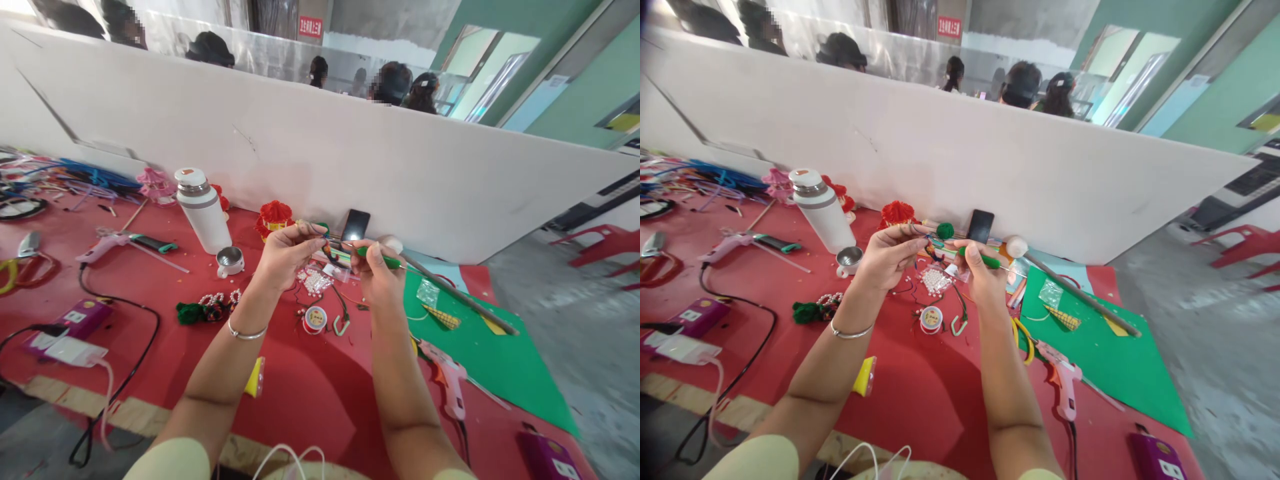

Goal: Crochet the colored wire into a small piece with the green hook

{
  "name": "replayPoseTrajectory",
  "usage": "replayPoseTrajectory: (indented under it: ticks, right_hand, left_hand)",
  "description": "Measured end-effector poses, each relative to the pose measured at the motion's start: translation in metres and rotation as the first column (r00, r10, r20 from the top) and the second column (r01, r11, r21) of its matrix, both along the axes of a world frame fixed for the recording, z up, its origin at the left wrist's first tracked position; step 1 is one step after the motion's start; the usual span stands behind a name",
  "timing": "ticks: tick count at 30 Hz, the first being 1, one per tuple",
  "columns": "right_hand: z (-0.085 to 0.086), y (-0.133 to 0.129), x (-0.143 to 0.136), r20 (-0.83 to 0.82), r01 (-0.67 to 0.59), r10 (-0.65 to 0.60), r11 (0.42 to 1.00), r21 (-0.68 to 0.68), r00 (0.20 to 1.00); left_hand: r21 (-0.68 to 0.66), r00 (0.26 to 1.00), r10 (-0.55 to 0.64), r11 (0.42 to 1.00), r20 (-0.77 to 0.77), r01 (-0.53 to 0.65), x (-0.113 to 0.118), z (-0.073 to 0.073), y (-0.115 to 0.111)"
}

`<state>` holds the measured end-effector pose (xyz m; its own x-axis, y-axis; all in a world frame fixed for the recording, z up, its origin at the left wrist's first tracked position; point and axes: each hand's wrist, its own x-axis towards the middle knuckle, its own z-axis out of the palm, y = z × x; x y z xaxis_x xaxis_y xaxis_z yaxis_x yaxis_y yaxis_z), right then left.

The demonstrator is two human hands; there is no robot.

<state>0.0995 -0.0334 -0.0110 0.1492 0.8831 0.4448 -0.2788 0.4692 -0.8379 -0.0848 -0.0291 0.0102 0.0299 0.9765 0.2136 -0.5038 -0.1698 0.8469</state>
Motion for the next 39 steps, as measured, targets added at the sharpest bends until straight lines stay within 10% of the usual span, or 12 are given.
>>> replayPoseTrajectory:
  ticks: [11,39]
  right_hand:
    - [-0.002,-0.002,-0.004,0.050,0.019,-0.019,1.000,-0.009,0.999]
    - [-0.006,0.001,-0.006,0.067,0.037,-0.035,0.999,-0.027,0.997]
  left_hand:
    - [-0.098,0.960,-0.250,0.960,0.126,0.263,0.000,-0.004,0.005]
    - [-0.109,0.967,-0.224,0.965,0.118,0.237,0.009,-0.008,0.004]
